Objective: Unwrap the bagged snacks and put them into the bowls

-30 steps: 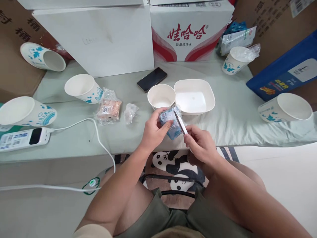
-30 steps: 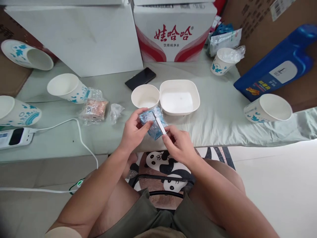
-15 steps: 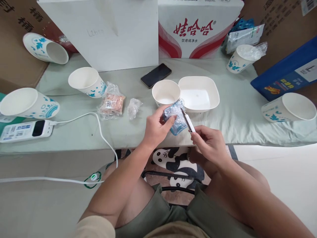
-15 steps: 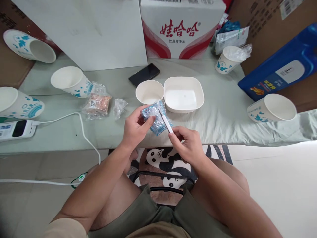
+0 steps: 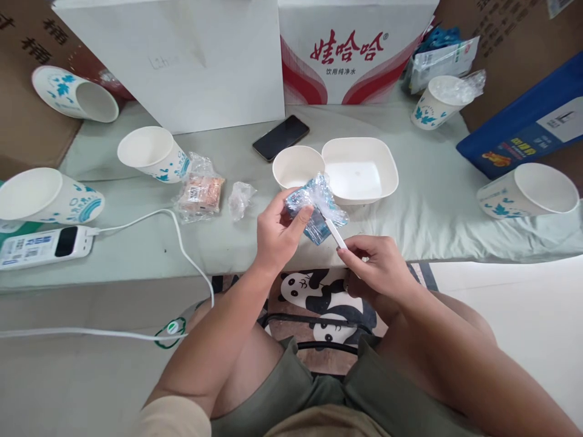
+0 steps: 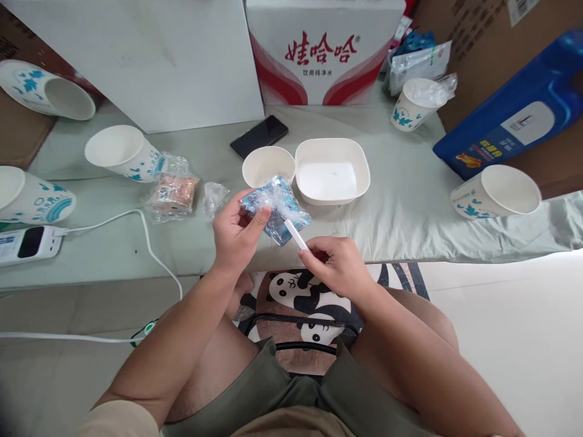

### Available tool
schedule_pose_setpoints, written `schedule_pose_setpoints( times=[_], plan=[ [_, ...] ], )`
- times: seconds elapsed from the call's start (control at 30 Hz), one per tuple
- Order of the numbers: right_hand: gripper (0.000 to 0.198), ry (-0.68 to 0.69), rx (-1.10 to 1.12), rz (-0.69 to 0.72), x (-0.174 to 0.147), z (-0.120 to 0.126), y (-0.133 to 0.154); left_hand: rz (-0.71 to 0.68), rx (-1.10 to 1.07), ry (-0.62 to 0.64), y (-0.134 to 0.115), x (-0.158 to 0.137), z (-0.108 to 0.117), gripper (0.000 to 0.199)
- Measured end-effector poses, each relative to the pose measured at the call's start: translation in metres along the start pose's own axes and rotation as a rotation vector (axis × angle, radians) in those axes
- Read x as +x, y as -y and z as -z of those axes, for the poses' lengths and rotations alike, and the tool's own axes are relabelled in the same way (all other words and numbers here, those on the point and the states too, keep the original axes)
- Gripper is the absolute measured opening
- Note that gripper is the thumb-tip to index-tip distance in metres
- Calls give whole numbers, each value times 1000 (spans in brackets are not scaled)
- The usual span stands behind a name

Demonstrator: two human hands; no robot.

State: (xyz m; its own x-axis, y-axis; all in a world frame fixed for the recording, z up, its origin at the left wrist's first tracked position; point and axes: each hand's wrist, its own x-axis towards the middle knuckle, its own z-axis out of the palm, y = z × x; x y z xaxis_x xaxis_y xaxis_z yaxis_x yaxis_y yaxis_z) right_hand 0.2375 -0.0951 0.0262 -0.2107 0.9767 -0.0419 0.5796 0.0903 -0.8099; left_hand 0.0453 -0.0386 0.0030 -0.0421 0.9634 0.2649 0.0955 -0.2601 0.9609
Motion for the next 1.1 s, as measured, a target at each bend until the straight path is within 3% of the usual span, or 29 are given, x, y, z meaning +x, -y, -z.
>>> schedule_pose_setpoints(
  times=[0.2,0.33,0.4,0.47,0.57,0.63,0.73,0.87,0.93,1.0,1.1],
  plan=[
    [31,72,-31,10,-2,1,-4,-70,43,-125,7,7,8,44],
    [26,80,-85,127,-6,8,-13,-81,26,-159,14,13,16,45],
    [21,17,-106,199,-10,19,-22,-67,-10,-175,16,14,20,45],
    [17,-180,-154,203,-15,36,-37,-7,-65,-155,15,12,21,46],
    [11,-601,-300,-10,-18,68,-68,160,-148,-13,10,1,15,47],
    [10,-730,-411,-207,-16,89,-91,248,-160,101,7,-10,4,43],
    [15,-740,-507,-397,-7,110,-122,311,-93,187,10,-26,-13,34],
    [18,-692,-611,-544,7,113,-137,414,11,158,20,-31,-23,39],
    [29,-746,-654,-485,9,103,-127,440,110,159,22,-27,-20,37],
    [33,-733,-596,-269,7,85,-108,414,268,174,22,-20,-14,33],
    [37,-414,-405,178,3,44,-72,310,488,235,19,-11,-3,39]
  ],
)
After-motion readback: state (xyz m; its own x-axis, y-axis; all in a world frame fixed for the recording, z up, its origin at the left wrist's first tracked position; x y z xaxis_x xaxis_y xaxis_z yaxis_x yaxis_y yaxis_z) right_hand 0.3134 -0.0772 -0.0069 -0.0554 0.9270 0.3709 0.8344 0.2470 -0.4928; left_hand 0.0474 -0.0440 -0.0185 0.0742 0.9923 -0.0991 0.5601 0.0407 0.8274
